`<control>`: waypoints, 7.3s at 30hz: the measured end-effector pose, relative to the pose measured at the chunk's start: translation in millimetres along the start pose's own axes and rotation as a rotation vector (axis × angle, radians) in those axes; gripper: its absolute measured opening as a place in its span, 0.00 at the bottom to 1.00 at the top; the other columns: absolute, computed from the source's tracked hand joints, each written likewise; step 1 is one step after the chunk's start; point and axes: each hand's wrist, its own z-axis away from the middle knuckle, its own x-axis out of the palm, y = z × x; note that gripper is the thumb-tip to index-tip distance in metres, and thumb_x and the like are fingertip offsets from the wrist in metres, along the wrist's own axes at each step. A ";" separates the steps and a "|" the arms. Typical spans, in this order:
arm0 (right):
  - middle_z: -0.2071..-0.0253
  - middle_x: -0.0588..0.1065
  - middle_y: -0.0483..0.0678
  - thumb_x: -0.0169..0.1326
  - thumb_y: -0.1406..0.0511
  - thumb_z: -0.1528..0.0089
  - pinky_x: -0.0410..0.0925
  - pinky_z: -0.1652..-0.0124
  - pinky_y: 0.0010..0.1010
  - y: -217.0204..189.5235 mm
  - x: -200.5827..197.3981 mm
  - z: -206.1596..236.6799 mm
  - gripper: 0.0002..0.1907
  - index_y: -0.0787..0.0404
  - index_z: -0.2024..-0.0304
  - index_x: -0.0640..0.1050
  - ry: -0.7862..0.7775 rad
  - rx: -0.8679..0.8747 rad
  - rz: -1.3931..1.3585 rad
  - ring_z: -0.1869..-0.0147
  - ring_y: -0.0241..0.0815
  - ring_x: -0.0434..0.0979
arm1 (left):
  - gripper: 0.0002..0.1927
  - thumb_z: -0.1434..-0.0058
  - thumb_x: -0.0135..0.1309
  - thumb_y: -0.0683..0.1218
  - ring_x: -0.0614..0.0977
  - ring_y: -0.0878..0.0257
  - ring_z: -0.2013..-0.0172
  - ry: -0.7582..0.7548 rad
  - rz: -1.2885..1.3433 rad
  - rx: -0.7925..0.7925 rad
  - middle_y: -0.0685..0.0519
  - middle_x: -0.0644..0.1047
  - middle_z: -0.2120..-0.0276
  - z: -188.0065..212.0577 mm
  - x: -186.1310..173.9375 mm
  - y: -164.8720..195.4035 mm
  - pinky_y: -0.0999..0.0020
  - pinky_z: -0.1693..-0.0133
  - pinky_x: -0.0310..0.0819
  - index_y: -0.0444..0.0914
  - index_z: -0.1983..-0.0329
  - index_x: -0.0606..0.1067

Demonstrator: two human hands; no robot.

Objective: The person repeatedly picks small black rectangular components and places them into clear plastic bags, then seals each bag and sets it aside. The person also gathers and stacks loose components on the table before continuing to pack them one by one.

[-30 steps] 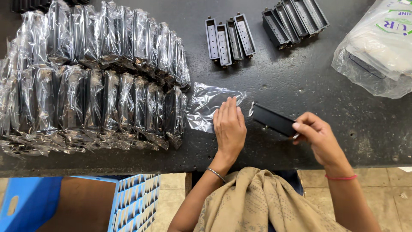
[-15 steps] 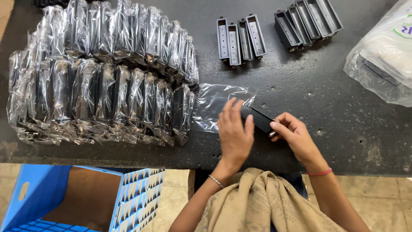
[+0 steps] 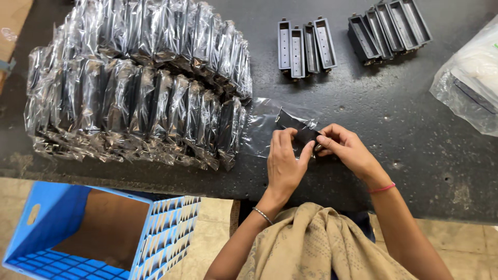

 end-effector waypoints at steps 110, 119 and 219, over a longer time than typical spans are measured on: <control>0.62 0.70 0.39 0.60 0.67 0.32 0.54 0.67 0.23 24.6 21.9 39.8 0.14 0.65 0.45 0.78 0.205 -0.040 -0.484 0.65 0.28 0.61 | 0.47 0.56 0.70 0.52 0.71 0.73 0.72 -0.276 0.303 -0.112 0.52 0.72 0.49 -46.8 -73.0 -6.6 0.78 0.73 0.70 0.38 0.36 0.61; 0.55 0.80 0.41 0.59 0.66 0.38 0.70 0.55 0.22 16.9 31.2 49.7 0.17 0.62 0.47 0.77 0.118 -0.044 -0.372 0.55 0.29 0.77 | 0.11 0.41 0.66 0.48 0.71 0.76 0.73 -0.296 0.399 -0.266 0.62 0.74 0.74 -21.9 -25.9 -6.4 0.77 0.71 0.67 0.34 0.63 0.82; 0.55 0.81 0.46 0.61 0.71 0.40 0.75 0.51 0.27 -49.7 8.1 57.4 0.13 0.67 0.53 0.81 -0.065 -0.127 0.114 0.51 0.33 0.80 | 0.25 0.38 0.50 0.30 0.84 0.48 0.54 -0.237 0.137 0.280 0.46 0.68 0.39 31.7 -15.3 1.2 0.57 0.59 0.82 0.44 0.40 0.69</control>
